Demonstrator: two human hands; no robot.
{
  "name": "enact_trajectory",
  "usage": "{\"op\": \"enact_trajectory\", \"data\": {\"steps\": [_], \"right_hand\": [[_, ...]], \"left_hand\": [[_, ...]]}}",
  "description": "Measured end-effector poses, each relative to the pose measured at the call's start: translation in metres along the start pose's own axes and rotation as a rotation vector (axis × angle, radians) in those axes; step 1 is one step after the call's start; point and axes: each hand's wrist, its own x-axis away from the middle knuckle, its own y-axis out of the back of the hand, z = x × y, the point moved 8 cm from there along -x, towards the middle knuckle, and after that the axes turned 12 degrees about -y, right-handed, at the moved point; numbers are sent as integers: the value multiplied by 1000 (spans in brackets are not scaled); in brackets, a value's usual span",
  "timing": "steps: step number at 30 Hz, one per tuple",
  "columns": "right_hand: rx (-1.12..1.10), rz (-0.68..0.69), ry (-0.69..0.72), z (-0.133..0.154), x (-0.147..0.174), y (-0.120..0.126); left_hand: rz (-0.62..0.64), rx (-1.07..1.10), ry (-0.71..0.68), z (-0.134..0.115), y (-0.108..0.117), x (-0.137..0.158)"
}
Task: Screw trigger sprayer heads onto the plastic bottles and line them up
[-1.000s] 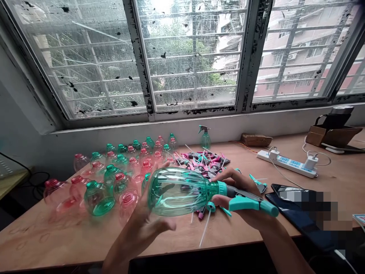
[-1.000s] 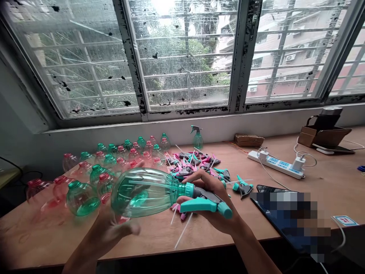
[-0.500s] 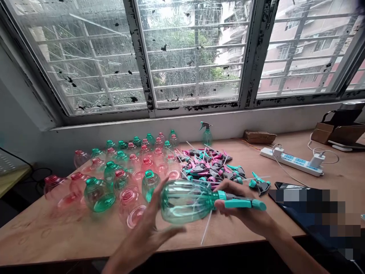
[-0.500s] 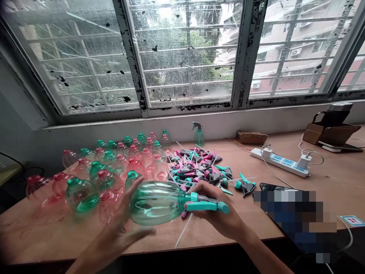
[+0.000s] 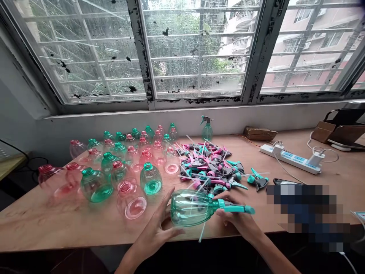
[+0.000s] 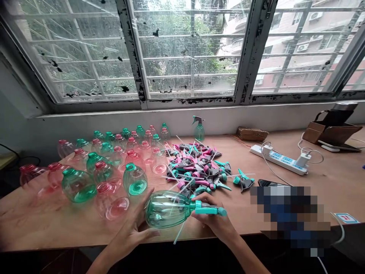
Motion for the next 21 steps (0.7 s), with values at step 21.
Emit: {"op": "enact_trajectory", "data": {"steps": [21], "right_hand": [[-57, 48, -50, -12, 3, -7]], "left_hand": [[71, 90, 12, -2, -5, 4]]}}
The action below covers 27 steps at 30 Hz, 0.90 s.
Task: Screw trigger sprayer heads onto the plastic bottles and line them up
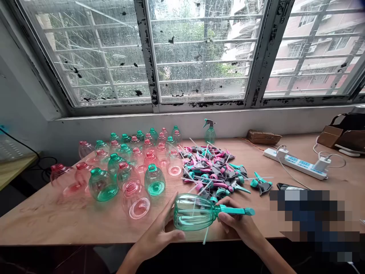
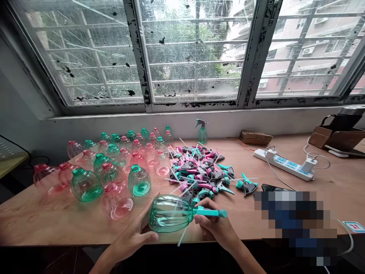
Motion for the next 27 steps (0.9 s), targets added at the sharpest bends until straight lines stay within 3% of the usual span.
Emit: {"op": "enact_trajectory", "data": {"steps": [8, 15, 27], "right_hand": [[-4, 18, 22, -2, -2, 1], [17, 10, 22, -5, -3, 2], [25, -3, 18, 0, -2, 1]], "left_hand": [[35, -21, -35, 3, 0, 0], [2, 73, 19, 12, 3, 3], [-24, 24, 11, 8, 2, 0]]}}
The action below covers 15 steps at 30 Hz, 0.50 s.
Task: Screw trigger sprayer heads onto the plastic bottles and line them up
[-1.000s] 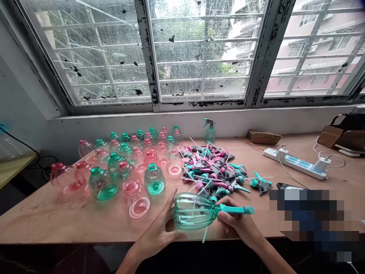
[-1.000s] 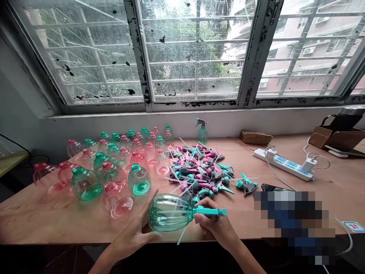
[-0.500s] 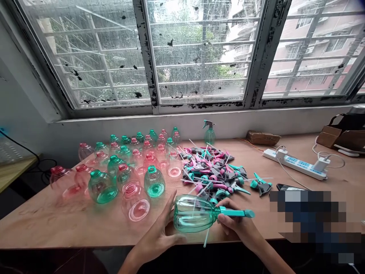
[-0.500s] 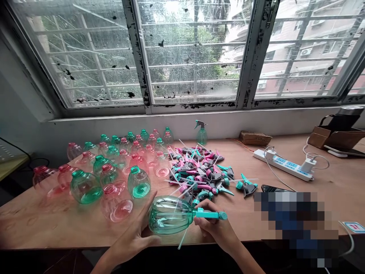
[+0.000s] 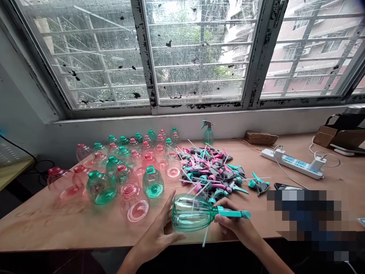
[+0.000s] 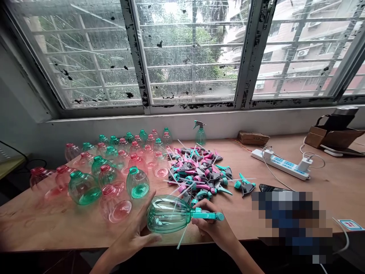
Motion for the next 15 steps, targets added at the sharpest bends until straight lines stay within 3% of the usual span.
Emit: {"op": "enact_trajectory", "data": {"steps": [15], "right_hand": [[-58, 42, 13, -9, -4, 1]], "left_hand": [[5, 32, 9, 1, -1, 1]]}}
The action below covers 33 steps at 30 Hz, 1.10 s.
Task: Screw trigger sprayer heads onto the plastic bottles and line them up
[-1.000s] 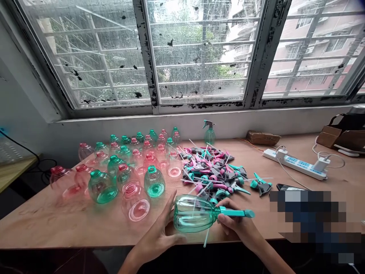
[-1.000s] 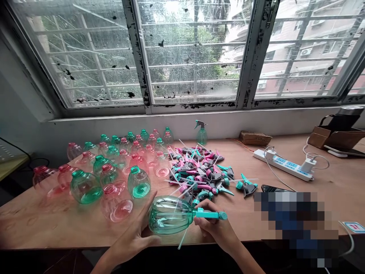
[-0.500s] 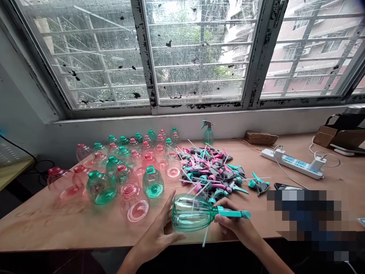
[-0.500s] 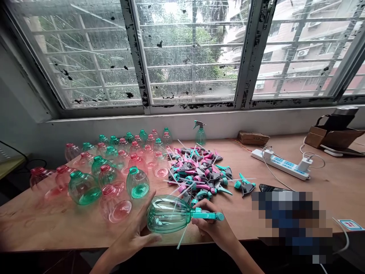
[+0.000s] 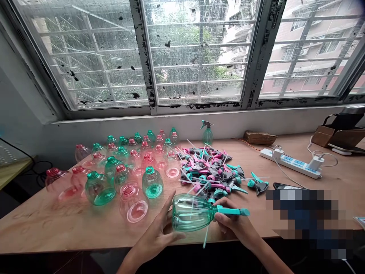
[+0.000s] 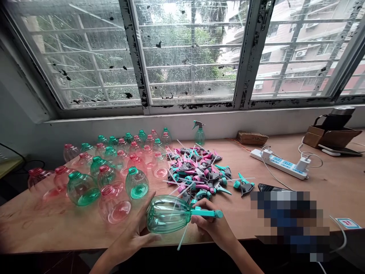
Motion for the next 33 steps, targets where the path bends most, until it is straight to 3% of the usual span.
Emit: {"op": "enact_trajectory", "data": {"steps": [5, 33], "right_hand": [[39, -17, 7, 1, -1, 2], [38, -14, -26, 6, 2, -2]], "left_hand": [[16, 80, 0, -1, 0, 0], [53, 45, -14, 0, -2, -1]]}}
